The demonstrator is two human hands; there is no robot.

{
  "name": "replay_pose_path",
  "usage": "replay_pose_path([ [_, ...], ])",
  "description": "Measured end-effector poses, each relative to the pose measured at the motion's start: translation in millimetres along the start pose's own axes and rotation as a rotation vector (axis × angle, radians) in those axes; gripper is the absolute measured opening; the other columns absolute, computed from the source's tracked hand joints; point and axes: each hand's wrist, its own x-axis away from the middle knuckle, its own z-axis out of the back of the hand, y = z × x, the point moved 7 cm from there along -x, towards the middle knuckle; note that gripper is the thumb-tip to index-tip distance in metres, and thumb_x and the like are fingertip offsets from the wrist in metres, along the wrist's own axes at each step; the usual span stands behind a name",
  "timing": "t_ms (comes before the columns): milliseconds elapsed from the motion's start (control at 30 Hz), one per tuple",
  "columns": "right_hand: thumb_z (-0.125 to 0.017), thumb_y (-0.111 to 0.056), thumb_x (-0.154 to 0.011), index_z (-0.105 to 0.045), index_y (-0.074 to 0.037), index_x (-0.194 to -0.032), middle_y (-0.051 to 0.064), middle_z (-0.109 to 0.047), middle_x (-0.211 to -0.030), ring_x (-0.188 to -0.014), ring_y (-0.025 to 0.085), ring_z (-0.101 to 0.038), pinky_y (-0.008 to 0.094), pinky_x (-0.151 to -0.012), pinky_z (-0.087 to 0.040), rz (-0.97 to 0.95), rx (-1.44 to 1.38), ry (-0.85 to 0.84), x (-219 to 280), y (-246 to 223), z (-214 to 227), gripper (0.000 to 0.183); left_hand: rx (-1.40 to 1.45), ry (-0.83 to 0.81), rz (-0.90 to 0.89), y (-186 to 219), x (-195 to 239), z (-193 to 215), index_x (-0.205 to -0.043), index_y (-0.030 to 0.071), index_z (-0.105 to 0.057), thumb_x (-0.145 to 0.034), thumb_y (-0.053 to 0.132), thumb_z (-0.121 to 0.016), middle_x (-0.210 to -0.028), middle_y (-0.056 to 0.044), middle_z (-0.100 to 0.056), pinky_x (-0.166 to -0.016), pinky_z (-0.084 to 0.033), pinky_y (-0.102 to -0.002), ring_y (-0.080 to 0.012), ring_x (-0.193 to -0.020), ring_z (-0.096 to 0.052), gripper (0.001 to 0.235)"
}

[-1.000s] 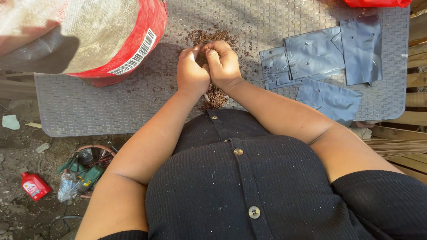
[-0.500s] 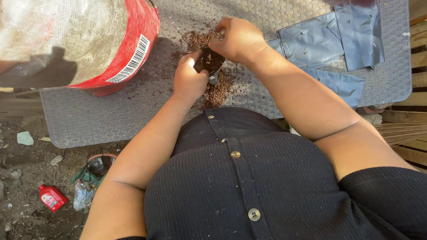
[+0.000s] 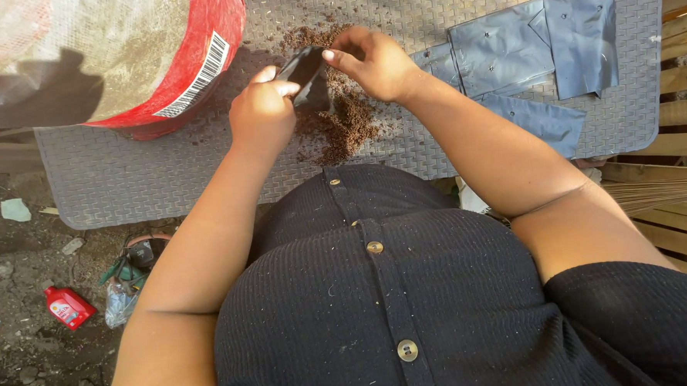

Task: Filling small black polybags with soil from a large sack for planting.

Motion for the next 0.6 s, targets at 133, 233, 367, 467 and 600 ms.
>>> replay_pose_path([
  [133,-0.071,-0.071,-0.079,-0.028,-0.003,-0.151,0.021,-0.040,-0.150,-0.139,0.035,-0.039,0.046,-0.115,-0.034,0.133,0.093,0.039,38.1,29.1,-27.6,0.108,-0.019,-0.065,0.086,-9.2,23.5,12.1,-0.124,0.012,-0.075,-0.086,0.002,-0.056,-0.138,-0.016,-0.065,-0.102,-0.049,-0.044,-0.0375,-0.117,-0.064,0.044],
  [233,-0.071,-0.084,-0.063,0.016,0.003,-0.156,0.022,0.007,-0.169,-0.156,0.034,0.010,0.046,-0.128,-0.003,0.001,0.505,-0.125,51.3,58.2,-78.1,0.154,0.031,0.064,0.054,-11.1,35.0,33.8,-0.133,0.007,-0.067,-0.089,0.004,-0.059,-0.139,-0.019,-0.063,-0.106,-0.048,-0.043,-0.0376,-0.124,-0.064,0.045],
  [367,-0.062,-0.091,-0.069,0.014,0.009,-0.154,0.028,0.007,-0.167,-0.156,0.038,0.008,0.051,-0.127,-0.002,-0.002,0.554,-0.021,8.5,62.0,-117.8,0.152,0.155,0.135,0.108,-9.6,52.8,50.4,-0.141,0.008,-0.063,-0.095,0.006,-0.065,-0.146,-0.022,-0.058,-0.097,-0.055,-0.039,-0.0322,-0.117,-0.069,0.046],
  [467,-0.062,-0.088,-0.063,0.007,0.002,-0.159,0.023,0.001,-0.169,-0.156,0.037,0.000,0.049,-0.126,-0.007,0.034,0.296,0.140,-36.7,40.2,-90.1,0.148,0.307,0.106,0.231,-12.3,61.9,55.8,-0.143,0.008,-0.062,-0.096,0.005,-0.065,-0.149,-0.022,-0.056,-0.086,-0.058,-0.031,-0.0208,-0.102,-0.071,0.047],
  [600,-0.067,-0.078,-0.084,-0.022,-0.011,-0.161,0.012,-0.019,-0.171,-0.160,0.034,-0.011,0.046,-0.133,-0.011,0.202,0.318,0.168,-76.7,51.2,-43.7,0.112,0.391,0.075,0.350,-11.3,73.5,69.7,-0.142,0.010,-0.062,-0.096,0.003,-0.065,-0.150,-0.017,-0.056,-0.078,-0.056,-0.025,-0.0105,-0.089,-0.066,0.047],
])
